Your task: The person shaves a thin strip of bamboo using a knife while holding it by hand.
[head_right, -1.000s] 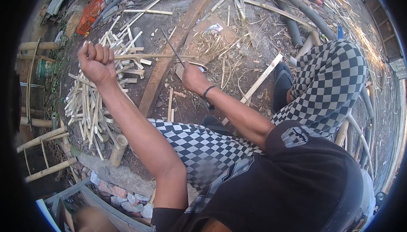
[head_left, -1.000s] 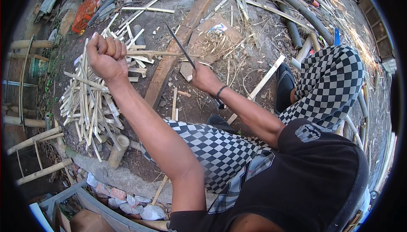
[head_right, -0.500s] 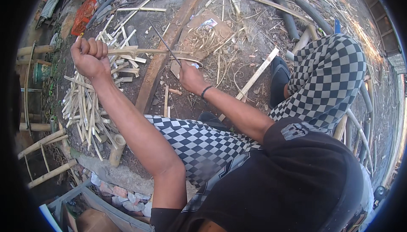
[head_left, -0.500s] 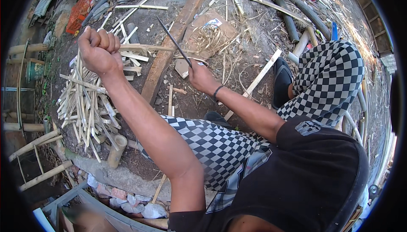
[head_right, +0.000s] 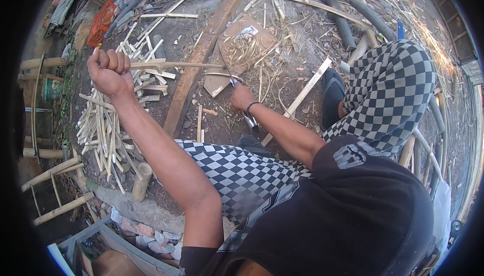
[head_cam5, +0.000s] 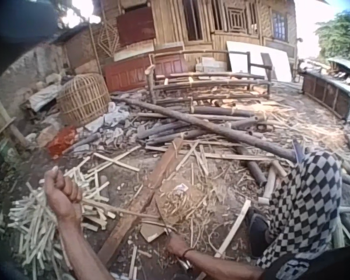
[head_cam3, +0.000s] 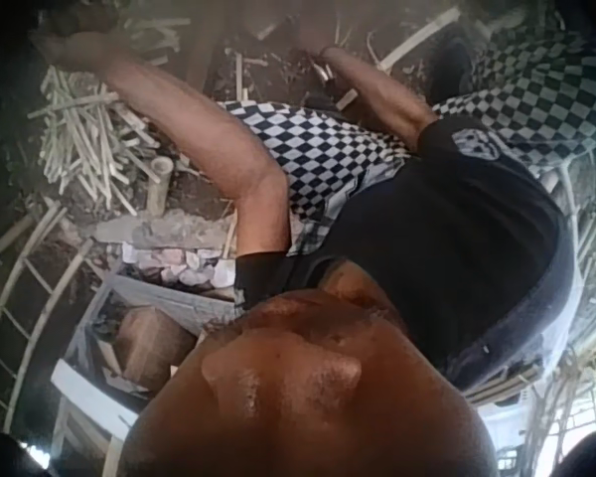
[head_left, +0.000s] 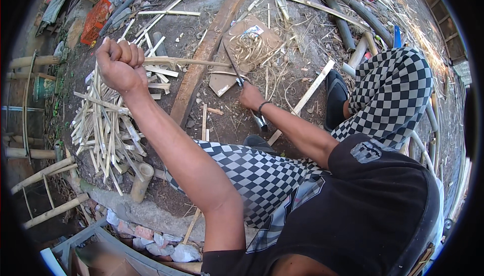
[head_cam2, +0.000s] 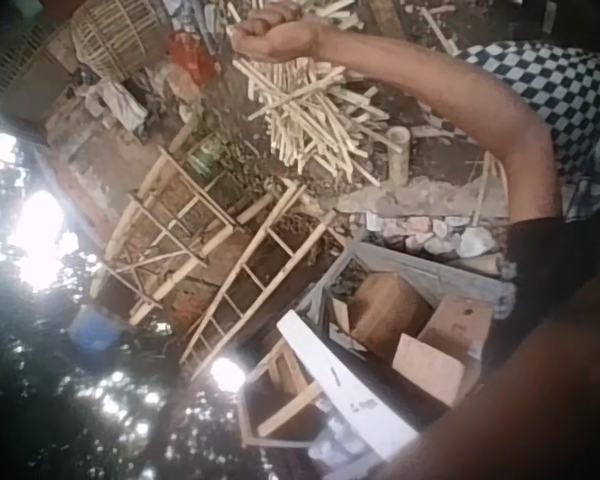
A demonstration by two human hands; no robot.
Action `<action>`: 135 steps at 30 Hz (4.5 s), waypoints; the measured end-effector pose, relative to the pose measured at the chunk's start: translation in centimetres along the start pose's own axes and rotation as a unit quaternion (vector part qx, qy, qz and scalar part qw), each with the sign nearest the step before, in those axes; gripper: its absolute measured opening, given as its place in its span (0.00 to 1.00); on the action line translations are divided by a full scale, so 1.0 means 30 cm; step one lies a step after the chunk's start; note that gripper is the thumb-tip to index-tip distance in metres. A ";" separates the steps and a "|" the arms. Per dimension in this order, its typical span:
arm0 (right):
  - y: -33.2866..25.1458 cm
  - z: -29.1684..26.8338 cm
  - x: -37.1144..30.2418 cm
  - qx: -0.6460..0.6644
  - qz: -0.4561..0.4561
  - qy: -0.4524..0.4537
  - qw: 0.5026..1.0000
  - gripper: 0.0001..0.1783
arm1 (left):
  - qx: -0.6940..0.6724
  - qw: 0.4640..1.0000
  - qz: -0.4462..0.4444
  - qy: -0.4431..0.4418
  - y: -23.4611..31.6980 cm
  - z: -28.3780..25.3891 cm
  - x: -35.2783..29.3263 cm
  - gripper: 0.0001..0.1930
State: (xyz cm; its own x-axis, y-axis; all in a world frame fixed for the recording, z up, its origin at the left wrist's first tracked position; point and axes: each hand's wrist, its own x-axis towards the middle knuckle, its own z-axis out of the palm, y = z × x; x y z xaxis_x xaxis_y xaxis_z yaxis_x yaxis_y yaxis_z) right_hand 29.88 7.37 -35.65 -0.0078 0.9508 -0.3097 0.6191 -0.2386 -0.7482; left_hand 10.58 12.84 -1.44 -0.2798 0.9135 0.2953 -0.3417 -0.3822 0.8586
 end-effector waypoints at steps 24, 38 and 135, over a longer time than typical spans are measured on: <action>-0.009 0.079 -0.037 0.012 -0.069 0.051 0.996 0.12 | 0.134 0.915 0.067 0.374 -0.013 0.025 0.007 0.22; -0.246 -0.057 -0.122 0.019 -0.076 -0.016 0.997 0.15 | 0.087 0.956 0.119 0.253 0.002 -0.056 -0.001 0.21; -0.349 -0.144 -0.052 -0.015 -0.214 0.015 0.977 0.11 | -0.028 0.998 0.045 0.026 0.003 -0.038 -0.002 0.20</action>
State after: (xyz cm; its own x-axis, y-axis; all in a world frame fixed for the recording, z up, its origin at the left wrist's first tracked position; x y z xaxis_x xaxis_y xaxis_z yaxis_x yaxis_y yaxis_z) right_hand 26.81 9.22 -24.79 -0.2474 0.9679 0.0448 0.5875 0.1866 -0.7874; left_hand 9.56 12.58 -1.85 -0.3573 0.8670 0.3473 -0.3616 -0.4713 0.8044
